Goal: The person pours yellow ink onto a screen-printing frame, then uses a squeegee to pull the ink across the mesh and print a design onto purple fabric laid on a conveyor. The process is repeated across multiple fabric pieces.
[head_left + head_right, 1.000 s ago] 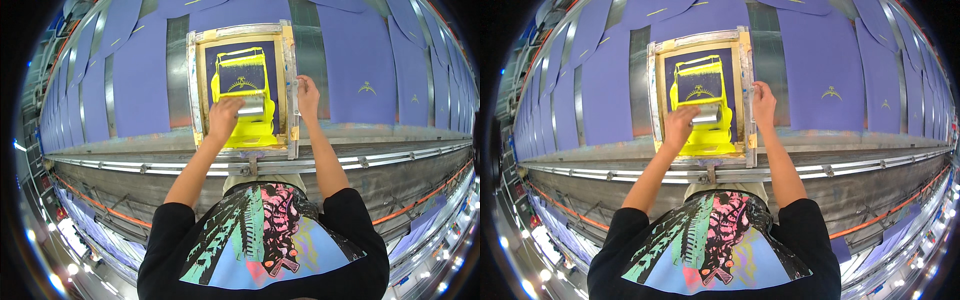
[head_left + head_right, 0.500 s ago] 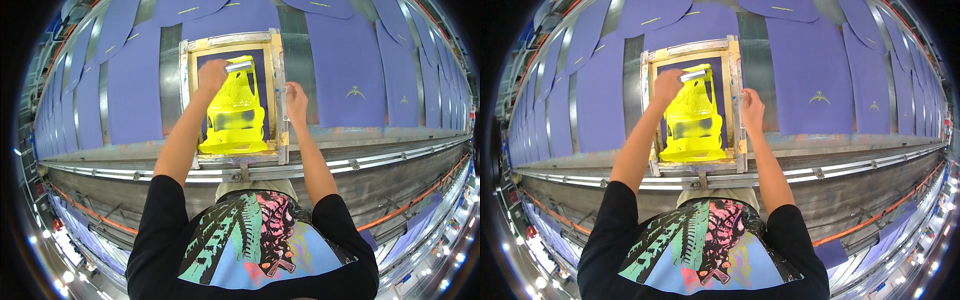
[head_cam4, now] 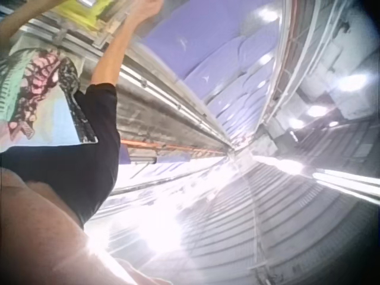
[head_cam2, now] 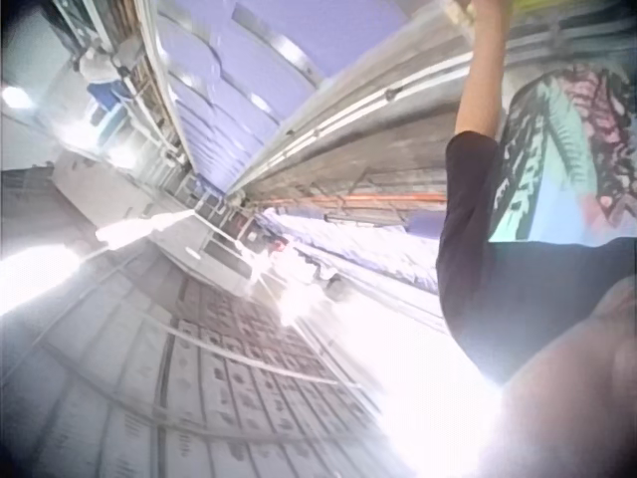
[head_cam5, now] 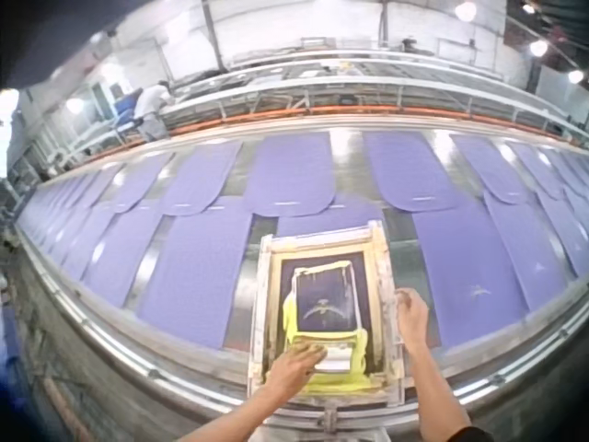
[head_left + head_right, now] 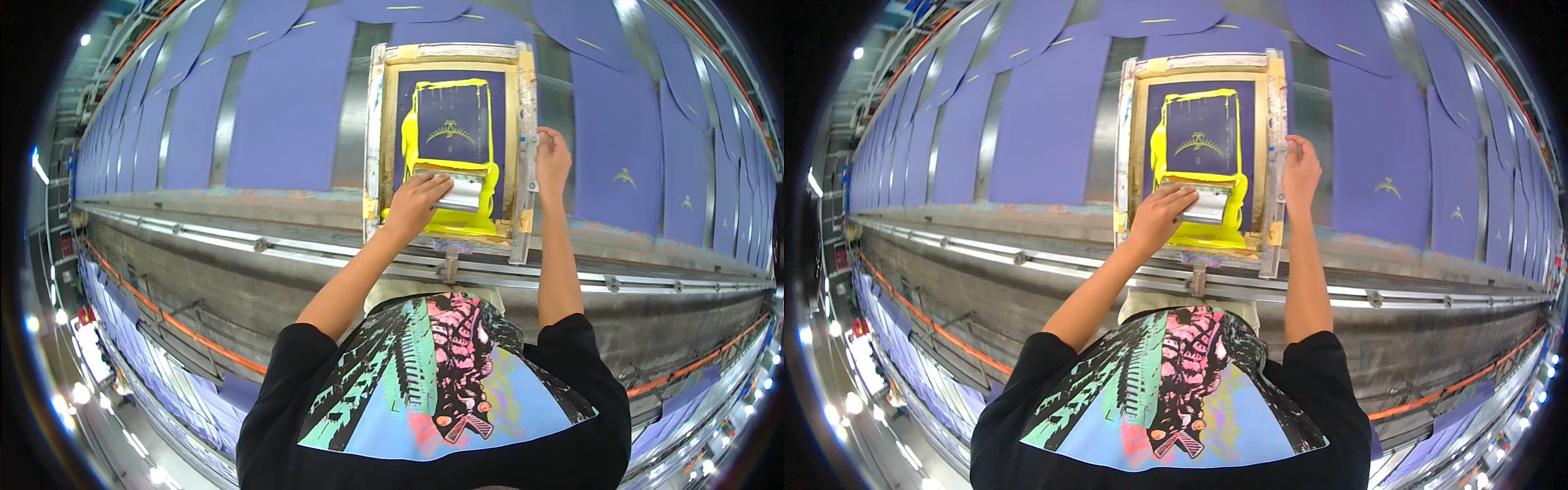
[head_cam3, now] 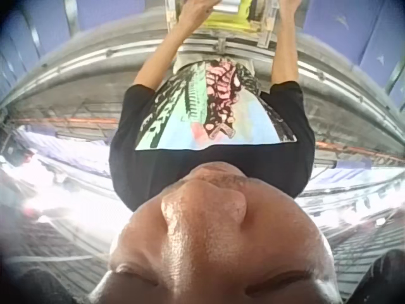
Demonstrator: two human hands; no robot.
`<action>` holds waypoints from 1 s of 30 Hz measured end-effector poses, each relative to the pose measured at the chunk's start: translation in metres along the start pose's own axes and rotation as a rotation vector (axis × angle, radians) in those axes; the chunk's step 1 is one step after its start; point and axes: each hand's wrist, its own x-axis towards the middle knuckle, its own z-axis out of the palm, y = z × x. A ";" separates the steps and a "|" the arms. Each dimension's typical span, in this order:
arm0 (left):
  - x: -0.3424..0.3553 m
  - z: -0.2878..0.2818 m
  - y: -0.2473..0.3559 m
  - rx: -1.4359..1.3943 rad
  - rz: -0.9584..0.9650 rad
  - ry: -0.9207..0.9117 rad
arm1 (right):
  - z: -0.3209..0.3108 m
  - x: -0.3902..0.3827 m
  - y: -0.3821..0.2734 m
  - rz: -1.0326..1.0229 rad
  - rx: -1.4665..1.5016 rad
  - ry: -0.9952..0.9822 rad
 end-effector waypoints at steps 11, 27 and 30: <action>-0.102 -0.193 -0.215 0.065 -0.126 -0.021 | 0.284 -0.130 -0.124 0.037 0.189 -0.021; -0.206 -0.245 -0.314 0.151 -0.028 -0.170 | 0.378 -0.166 -0.168 -0.018 0.003 0.039; -0.167 -0.239 -0.339 0.188 -0.007 -0.086 | 0.383 -0.167 -0.168 -0.005 0.027 0.049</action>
